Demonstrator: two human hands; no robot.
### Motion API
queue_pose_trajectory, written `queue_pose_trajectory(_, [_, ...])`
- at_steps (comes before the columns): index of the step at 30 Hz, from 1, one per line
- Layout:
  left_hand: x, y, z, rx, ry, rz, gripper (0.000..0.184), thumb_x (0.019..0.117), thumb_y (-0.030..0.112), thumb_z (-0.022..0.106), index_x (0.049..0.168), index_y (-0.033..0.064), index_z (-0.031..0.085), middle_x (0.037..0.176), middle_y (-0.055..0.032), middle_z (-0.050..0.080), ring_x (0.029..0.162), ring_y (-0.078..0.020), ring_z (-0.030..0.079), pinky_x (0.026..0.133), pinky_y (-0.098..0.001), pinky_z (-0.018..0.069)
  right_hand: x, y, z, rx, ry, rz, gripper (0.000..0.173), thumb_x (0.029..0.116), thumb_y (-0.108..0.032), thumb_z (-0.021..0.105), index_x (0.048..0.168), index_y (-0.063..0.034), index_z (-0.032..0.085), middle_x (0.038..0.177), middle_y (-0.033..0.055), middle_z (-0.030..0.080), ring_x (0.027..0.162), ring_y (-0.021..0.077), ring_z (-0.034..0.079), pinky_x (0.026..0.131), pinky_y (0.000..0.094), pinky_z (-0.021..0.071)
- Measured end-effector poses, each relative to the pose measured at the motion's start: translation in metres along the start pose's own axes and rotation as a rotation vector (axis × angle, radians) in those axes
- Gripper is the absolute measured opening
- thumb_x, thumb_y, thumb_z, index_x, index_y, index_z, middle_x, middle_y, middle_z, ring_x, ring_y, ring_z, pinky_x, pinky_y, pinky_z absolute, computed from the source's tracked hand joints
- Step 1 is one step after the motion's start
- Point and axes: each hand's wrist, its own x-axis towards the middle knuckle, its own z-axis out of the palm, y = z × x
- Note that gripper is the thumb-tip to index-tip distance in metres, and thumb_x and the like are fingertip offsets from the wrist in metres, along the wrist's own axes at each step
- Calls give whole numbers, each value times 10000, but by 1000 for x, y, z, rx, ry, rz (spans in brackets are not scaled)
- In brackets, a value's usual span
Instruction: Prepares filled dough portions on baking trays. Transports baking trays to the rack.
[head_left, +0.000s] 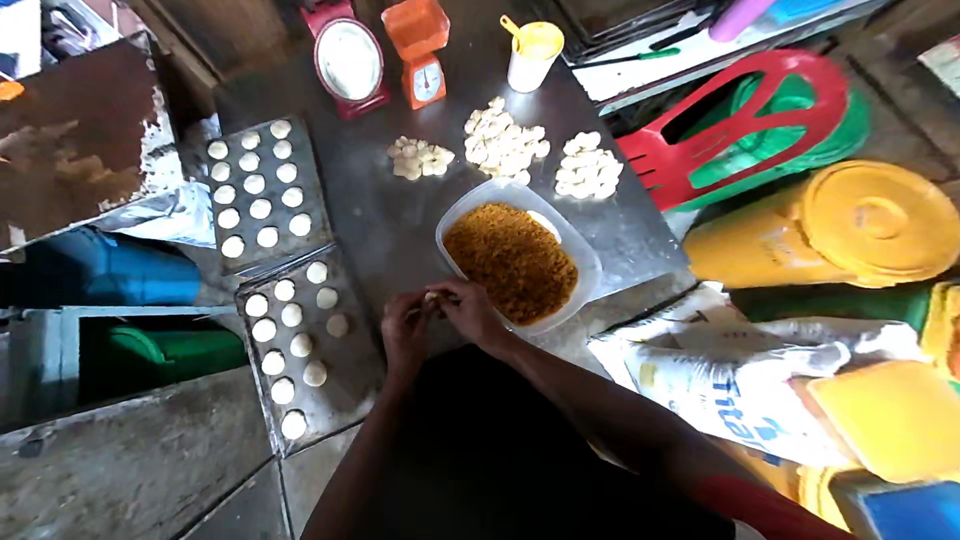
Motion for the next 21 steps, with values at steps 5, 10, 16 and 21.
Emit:
queue_pose_trajectory(5, [6,10,15,-43,-10,-220,253,946,119,731,1174,13,705,1016,-71,749,821,-155,741,728,-332,657,14,4,-29,468,-107,390,275,938,-108,737,1191,-11,689,1096,120,714,884,188,722,775,340,636])
queue_pose_trajectory(10, [13,8,28,-445,-166,-466,178,971,66,675,1105,-49,698,1116,-152,717,941,-256,719,841,-437,630,2,35,-47,594,-194,467,245,955,-158,728,1146,-10,688,1049,90,716,962,172,703,883,351,612])
queue_pose_trajectory(16, [23,5,58,-507,-412,-644,261,999,80,634,1229,-34,678,1078,-133,732,912,-218,724,846,-397,625,14,52,-113,734,-437,745,197,977,-82,626,1151,-8,681,998,68,723,884,167,704,820,368,616])
queue_pose_trajectory(21, [42,-16,53,-67,-424,-345,340,1059,210,564,1343,37,637,1226,-86,716,1038,-172,723,916,-362,617,58,88,-176,-194,-95,252,242,1012,-247,660,1113,-42,740,1010,106,743,884,226,725,835,456,614])
